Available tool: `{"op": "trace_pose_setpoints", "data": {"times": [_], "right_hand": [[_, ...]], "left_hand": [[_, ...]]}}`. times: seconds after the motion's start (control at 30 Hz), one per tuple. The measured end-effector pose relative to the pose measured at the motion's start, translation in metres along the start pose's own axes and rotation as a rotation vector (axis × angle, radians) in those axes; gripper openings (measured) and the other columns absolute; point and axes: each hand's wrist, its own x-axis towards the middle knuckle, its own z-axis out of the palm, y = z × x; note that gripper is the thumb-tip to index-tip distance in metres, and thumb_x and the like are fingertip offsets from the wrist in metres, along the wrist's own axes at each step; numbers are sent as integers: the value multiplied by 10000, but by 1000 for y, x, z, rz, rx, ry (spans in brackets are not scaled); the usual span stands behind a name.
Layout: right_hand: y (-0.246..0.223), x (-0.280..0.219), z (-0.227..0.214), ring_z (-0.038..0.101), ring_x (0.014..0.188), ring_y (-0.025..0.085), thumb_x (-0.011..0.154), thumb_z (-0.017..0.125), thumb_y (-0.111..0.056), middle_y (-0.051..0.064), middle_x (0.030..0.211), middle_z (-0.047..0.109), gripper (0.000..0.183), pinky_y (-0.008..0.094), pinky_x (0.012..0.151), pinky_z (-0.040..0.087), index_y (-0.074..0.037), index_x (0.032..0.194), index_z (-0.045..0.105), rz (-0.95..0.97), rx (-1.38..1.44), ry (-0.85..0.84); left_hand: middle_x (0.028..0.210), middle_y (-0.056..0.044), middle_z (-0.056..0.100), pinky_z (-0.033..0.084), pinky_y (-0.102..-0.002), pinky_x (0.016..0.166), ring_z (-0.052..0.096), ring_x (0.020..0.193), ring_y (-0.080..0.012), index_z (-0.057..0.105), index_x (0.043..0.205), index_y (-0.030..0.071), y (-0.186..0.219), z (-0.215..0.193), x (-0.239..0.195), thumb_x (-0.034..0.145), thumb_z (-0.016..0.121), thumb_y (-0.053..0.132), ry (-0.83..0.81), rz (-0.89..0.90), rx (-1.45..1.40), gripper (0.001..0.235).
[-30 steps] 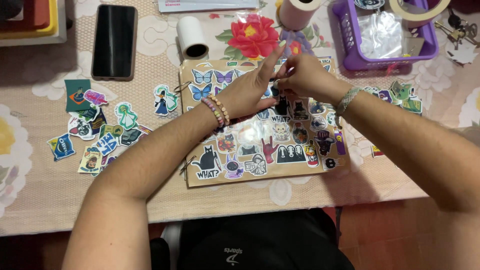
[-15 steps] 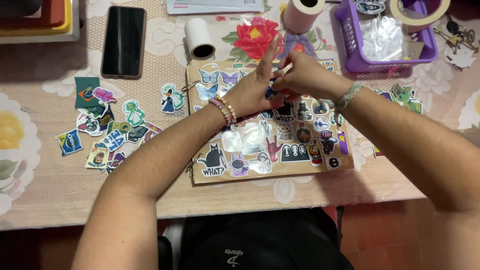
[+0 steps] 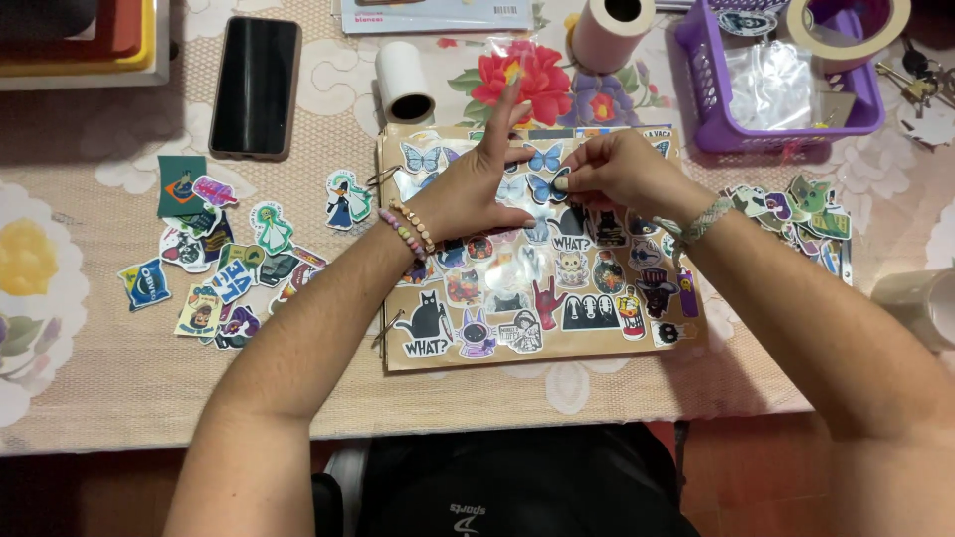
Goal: The person applies various stickers onto a cardboard surface covered with a clear plastic sheet. They use their hands to peel stickers from a pile and press them onto the surface, smoothing them down to adhere.
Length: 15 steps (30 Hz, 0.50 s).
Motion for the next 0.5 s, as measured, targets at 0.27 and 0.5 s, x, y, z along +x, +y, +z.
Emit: {"op": "trace_pose_setpoints", "data": {"times": [0.27, 0.5], "right_hand": [[-10, -4, 7, 729, 713, 182, 900, 764, -49, 118, 803, 738, 73, 262, 611, 608, -41, 880, 694, 26, -32, 46], [-18, -10, 16, 757, 684, 200, 911, 757, -35, 105, 751, 725, 109, 265, 531, 590, -54, 849, 669, 15, -95, 99]], "left_hand": [[1691, -284, 156, 535, -422, 1053, 602, 1376, -360, -264, 1532, 256, -7, 2, -1, 749, 999, 144, -3, 13, -13, 1490], [1681, -293, 174, 534, -412, 1050, 605, 1373, -357, -247, 1537, 250, -7, 3, -1, 750, 999, 144, -6, 16, -19, 1478]]}}
